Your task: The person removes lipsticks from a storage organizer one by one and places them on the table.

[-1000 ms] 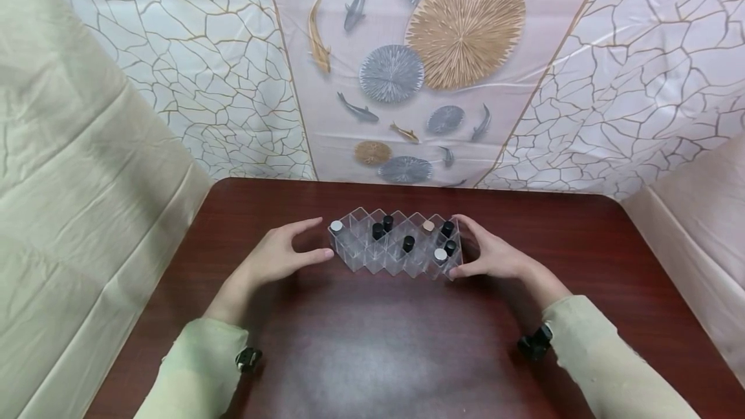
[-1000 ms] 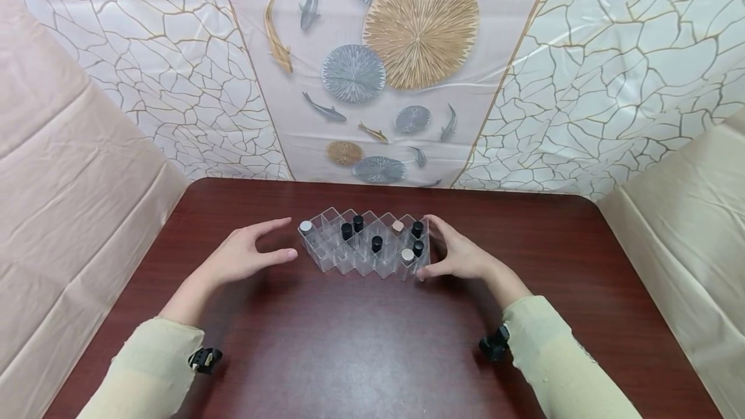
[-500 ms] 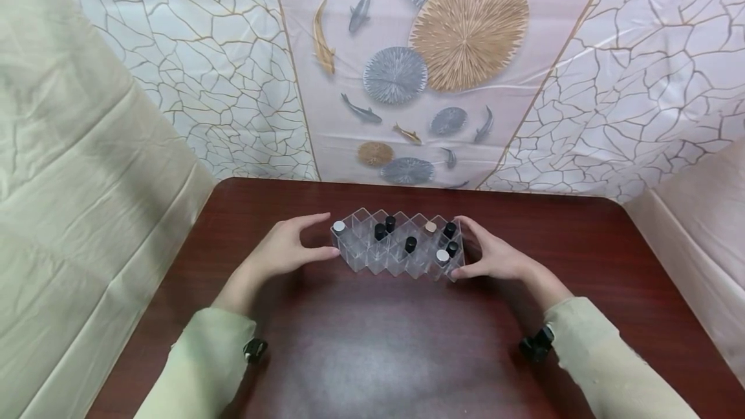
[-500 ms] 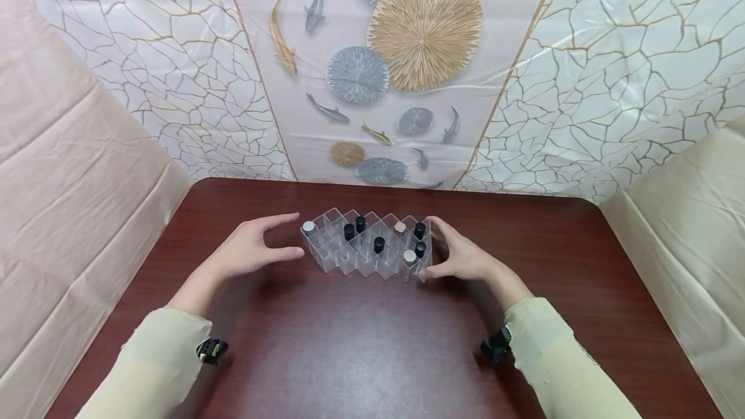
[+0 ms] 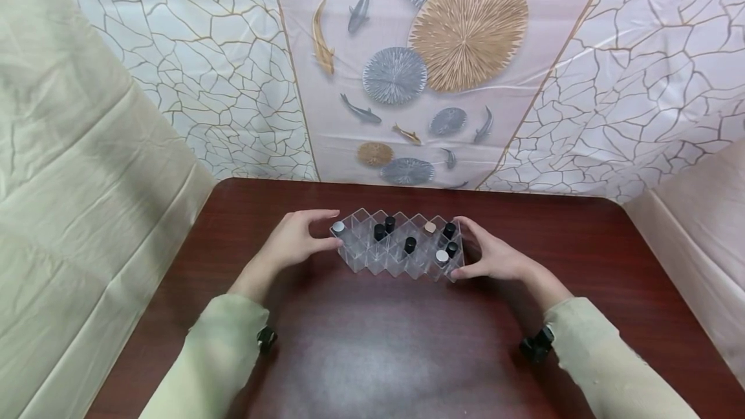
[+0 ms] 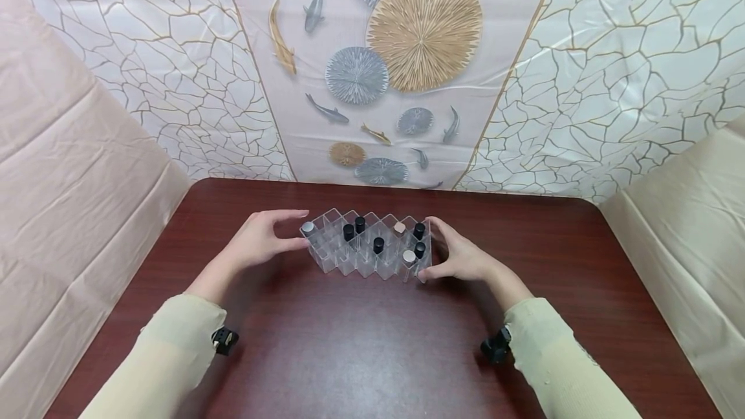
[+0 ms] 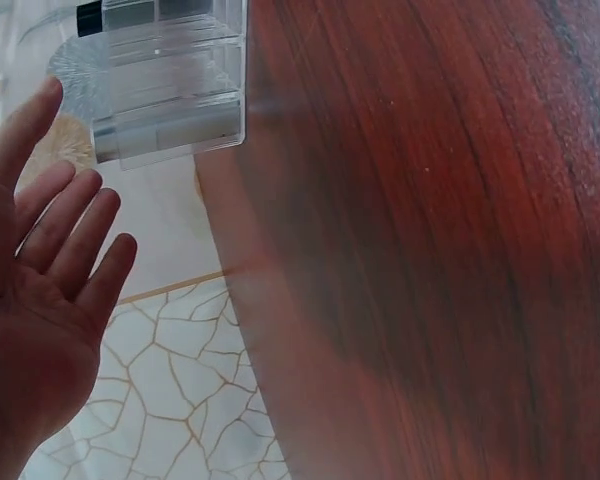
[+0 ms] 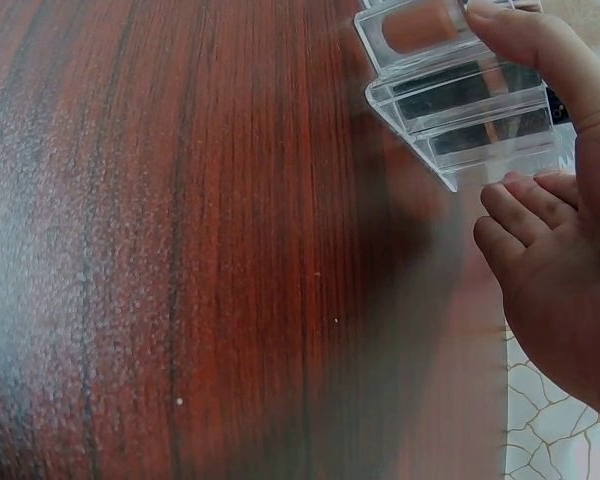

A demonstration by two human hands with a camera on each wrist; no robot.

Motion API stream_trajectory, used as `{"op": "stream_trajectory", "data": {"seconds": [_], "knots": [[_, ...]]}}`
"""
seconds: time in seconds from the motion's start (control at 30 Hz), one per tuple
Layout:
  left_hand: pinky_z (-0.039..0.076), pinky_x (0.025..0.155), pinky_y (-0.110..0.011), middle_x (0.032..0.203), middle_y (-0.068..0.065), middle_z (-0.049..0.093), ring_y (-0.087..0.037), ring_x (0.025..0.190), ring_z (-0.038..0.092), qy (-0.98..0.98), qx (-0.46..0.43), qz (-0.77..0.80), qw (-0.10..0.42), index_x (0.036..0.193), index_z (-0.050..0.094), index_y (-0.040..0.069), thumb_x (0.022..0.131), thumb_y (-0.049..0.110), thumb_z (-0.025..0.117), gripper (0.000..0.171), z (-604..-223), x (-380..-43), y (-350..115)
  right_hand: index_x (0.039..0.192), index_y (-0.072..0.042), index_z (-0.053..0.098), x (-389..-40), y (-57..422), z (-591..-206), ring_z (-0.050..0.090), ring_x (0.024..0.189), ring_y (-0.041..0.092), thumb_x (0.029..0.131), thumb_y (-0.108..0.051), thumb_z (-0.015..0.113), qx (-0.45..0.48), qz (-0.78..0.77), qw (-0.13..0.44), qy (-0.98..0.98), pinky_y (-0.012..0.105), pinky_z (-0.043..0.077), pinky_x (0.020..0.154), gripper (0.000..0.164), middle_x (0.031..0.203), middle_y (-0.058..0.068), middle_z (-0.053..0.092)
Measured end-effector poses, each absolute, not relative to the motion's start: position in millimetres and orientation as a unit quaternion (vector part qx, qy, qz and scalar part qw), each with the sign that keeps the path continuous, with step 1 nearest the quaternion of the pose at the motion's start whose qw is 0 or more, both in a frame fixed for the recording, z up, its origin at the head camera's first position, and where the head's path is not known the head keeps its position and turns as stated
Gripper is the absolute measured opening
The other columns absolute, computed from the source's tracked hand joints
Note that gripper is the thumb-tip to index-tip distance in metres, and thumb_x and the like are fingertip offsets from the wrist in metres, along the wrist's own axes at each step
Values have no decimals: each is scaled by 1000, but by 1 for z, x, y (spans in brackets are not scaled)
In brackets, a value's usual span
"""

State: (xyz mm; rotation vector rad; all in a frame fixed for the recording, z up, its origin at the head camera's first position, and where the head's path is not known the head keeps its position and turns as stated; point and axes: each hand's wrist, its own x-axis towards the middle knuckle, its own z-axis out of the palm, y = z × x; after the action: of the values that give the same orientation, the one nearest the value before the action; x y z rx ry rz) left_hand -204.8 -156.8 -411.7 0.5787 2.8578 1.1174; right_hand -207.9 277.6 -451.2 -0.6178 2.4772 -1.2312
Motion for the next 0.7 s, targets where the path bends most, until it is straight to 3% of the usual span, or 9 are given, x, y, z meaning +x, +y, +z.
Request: {"op": "stream_trajectory", "data": {"seconds": [0.17, 0.27, 0.7], "knots": [[51, 112, -50, 135, -8, 74, -29, 132, 66, 918, 183, 351, -12, 136, 76, 12, 87, 28, 91, 53, -415, -208, -155, 164, 3, 22, -209, 277, -451, 34, 157, 43, 80, -20, 97, -215, -422, 151, 868, 53, 25, 126, 115, 166, 27, 39], [52, 110, -50, 131, -7, 76, -28, 130, 67, 919, 183, 349, -22, 132, 77, 12, 88, 26, 91, 49, -417, -210, -155, 164, 3, 22, -209, 277, -451, 34, 156, 43, 80, -20, 97, -216, -423, 150, 867, 60, 23, 125, 115, 166, 27, 40], [58, 97, -48, 122, -4, 80, -27, 117, 73, 919, 175, 351, -38, 124, 82, 15, 88, 23, 90, 38, -425, -218, -151, 163, 5, 21, -208, 276, -450, 33, 157, 44, 80, -18, 96, -218, -428, 155, 864, 54, 24, 126, 115, 166, 29, 38]]}}
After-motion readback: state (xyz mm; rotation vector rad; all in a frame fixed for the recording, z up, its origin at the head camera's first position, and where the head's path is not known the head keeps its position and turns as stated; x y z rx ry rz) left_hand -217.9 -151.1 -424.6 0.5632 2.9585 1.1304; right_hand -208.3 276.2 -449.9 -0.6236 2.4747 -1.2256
